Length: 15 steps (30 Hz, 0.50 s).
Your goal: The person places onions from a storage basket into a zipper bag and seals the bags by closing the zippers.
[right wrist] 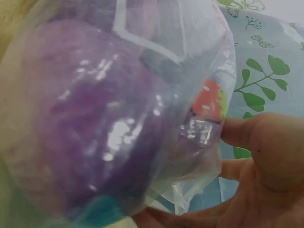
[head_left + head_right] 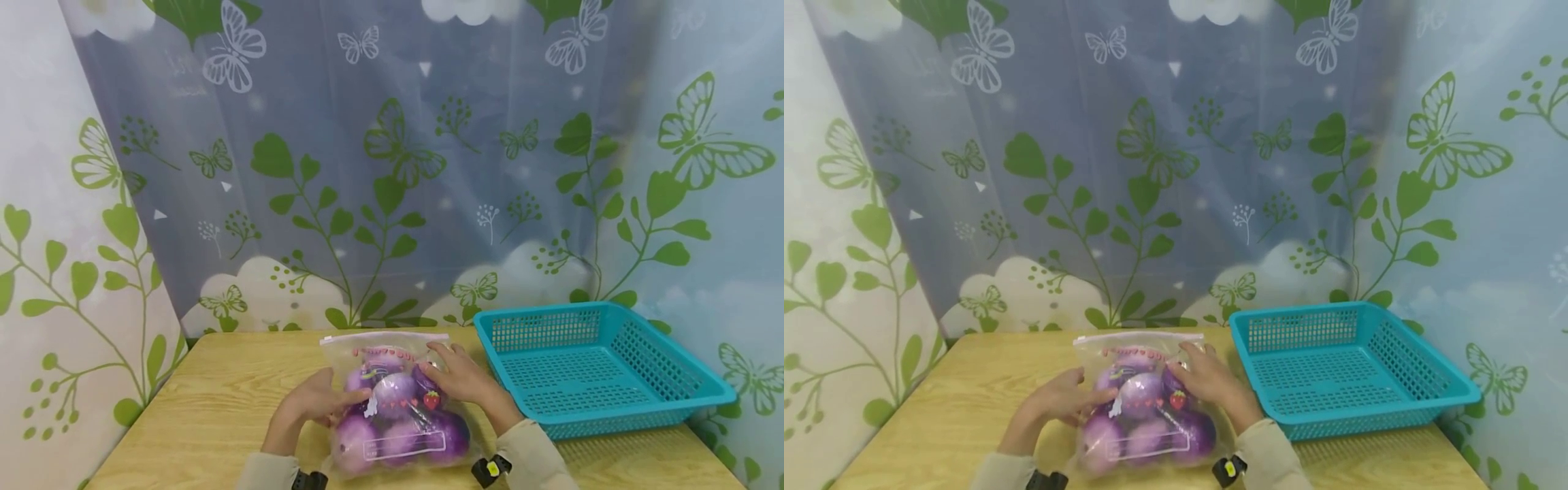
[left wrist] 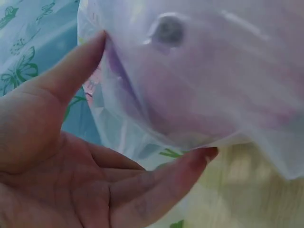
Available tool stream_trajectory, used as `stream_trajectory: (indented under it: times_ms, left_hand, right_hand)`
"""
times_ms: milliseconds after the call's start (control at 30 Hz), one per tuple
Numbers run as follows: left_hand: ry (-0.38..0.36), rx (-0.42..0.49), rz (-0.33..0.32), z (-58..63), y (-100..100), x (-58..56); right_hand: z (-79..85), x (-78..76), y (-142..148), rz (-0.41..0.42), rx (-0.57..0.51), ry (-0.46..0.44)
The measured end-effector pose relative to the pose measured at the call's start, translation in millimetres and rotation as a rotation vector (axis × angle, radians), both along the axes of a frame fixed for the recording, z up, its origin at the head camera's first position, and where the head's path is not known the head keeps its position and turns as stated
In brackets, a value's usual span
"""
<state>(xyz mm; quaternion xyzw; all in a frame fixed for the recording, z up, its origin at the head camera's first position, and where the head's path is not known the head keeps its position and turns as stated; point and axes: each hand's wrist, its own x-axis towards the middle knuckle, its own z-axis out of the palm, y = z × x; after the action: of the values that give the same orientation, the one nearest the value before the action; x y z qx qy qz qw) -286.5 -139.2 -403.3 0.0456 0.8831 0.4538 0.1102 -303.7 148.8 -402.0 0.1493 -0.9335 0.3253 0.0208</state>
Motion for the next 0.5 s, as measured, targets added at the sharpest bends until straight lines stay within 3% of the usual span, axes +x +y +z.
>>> stream_trajectory:
  times_ms: [233, 333, 500]
  left_hand:
    - [0.225, -0.246, 0.084, 20.3, 8.3, 10.0]
    - [0.293, -0.234, 0.094, 25.0, 17.9, 13.9]
    - [0.301, -0.183, -0.003, 19.5, 34.1, 15.9]
  right_hand:
    - [7.6, 5.6, -0.1, 0.042, 0.028, -0.016]
    - [9.1, 8.3, -2.4, 0.063, 0.045, -0.025]
    - [9.3, 13.1, -7.3, 0.077, 0.096, -0.042]
